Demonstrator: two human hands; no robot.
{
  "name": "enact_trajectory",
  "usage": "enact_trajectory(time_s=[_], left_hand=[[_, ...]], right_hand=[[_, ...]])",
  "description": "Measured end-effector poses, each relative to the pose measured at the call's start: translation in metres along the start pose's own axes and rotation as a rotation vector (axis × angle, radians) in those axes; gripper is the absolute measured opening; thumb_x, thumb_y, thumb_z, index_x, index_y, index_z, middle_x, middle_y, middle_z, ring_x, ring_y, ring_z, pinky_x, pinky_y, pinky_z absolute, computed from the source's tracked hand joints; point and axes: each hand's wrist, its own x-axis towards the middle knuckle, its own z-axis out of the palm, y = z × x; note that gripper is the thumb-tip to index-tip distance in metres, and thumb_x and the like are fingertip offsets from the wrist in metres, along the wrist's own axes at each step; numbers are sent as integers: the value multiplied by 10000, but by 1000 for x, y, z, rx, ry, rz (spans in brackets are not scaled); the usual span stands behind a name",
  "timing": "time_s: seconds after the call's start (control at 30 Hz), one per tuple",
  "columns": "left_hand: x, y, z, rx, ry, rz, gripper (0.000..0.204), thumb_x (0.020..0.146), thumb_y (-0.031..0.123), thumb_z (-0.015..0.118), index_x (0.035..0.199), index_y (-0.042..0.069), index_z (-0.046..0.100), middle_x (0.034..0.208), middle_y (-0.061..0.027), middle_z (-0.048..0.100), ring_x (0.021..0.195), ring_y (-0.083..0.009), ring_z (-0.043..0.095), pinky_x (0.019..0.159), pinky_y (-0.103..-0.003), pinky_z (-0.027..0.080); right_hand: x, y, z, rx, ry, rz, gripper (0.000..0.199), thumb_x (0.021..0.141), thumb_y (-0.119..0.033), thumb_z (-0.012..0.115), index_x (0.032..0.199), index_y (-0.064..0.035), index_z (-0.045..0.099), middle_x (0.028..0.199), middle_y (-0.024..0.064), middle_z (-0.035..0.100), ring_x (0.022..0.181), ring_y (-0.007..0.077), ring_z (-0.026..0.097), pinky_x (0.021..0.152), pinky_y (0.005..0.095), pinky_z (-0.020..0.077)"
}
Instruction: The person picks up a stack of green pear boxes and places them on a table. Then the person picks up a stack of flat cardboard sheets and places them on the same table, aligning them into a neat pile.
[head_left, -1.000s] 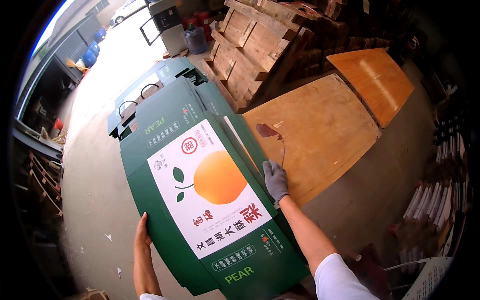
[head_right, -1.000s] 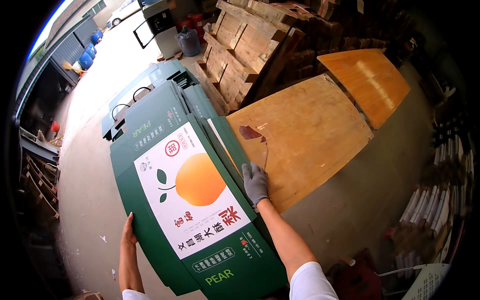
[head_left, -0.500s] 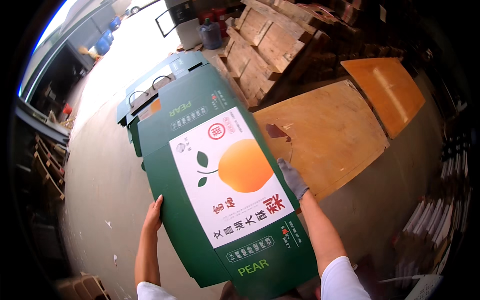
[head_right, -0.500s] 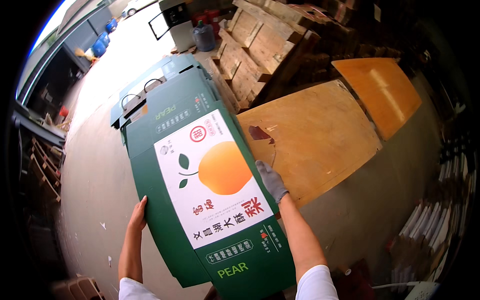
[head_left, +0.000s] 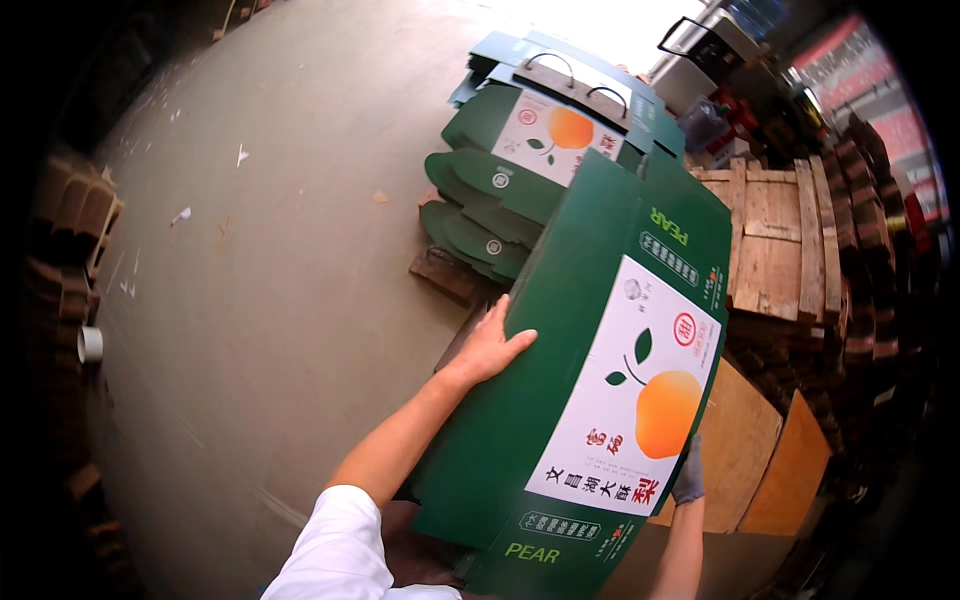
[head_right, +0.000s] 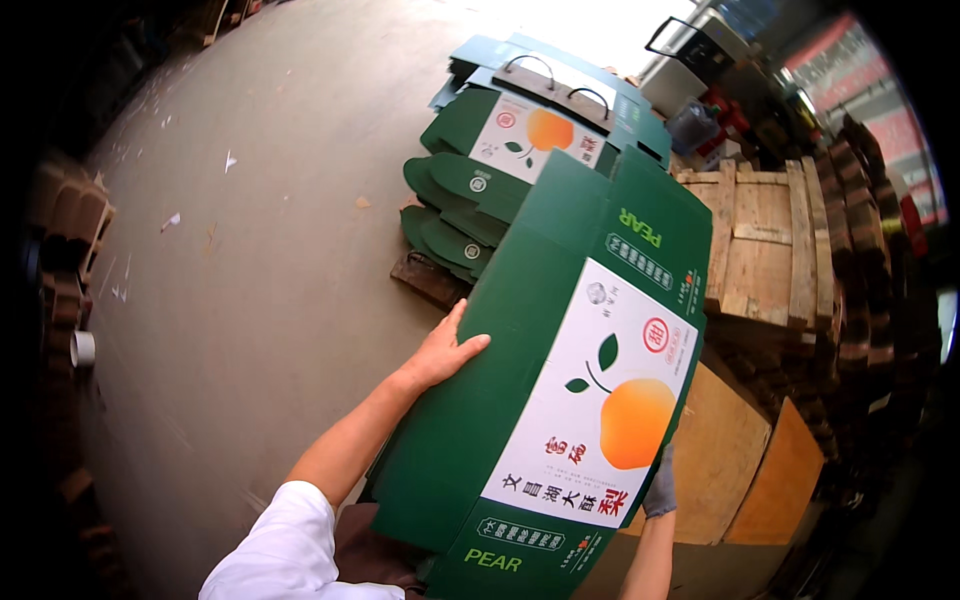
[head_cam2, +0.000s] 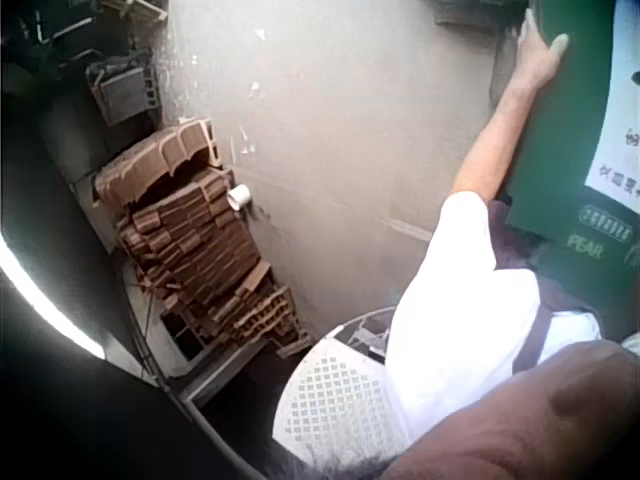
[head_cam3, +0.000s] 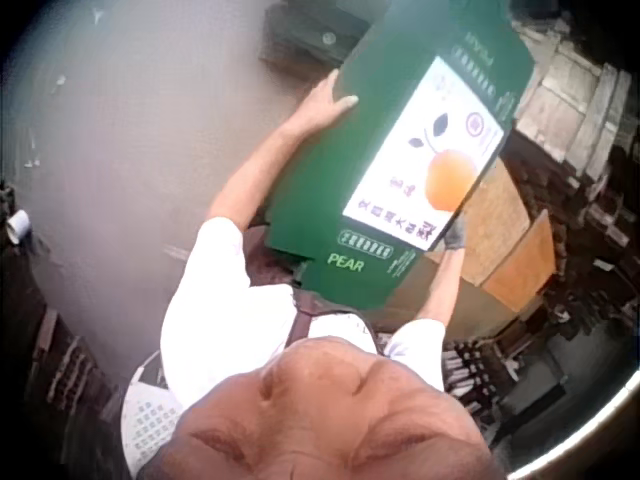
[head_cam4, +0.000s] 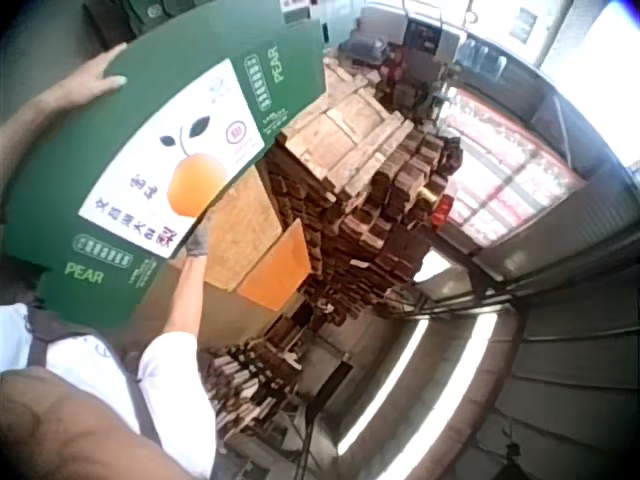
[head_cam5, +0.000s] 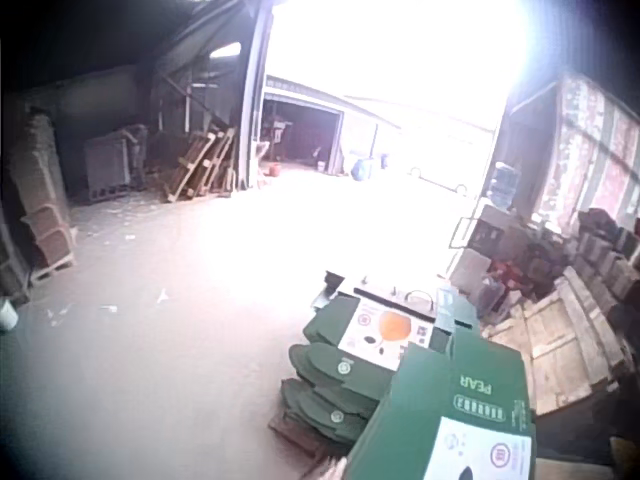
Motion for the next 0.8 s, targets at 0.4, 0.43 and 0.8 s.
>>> enact_trajectory(time_s=[0.4, 0.43, 0.8], left_hand=[[-2, 21, 2, -27, -60, 61, 866, 980, 389, 600, 1620, 14, 153, 1612, -360, 228, 1493, -476, 295, 1206, -487, 302], [-1, 20, 2, -32, -59, 63, 862, 982, 388, 599, 1618, 11, 157, 1611, -356, 235, 1496, -472, 290, 1208, -486, 299], [4, -2, -3, -48, -21, 182, 838, 994, 348, 617, 1607, -22, 181, 1631, -266, 288, 1523, -385, 279, 1232, -419, 261]], right_hand=[[-2, -7, 6, -93, 38, 37, 695, 1071, -594, 354, 1538, -83, 416, 1540, 96, 489, 1364, 280, 507, 1109, 431, 441], [-2, -6, 6, -74, 38, 44, 686, 1077, -580, 353, 1545, -82, 407, 1552, 96, 477, 1375, 280, 497, 1115, 431, 435], [-6, 3, 22, -76, 65, 31, 718, 1074, -592, 347, 1523, -37, 425, 1509, 134, 526, 1329, 287, 560, 1080, 417, 483]])
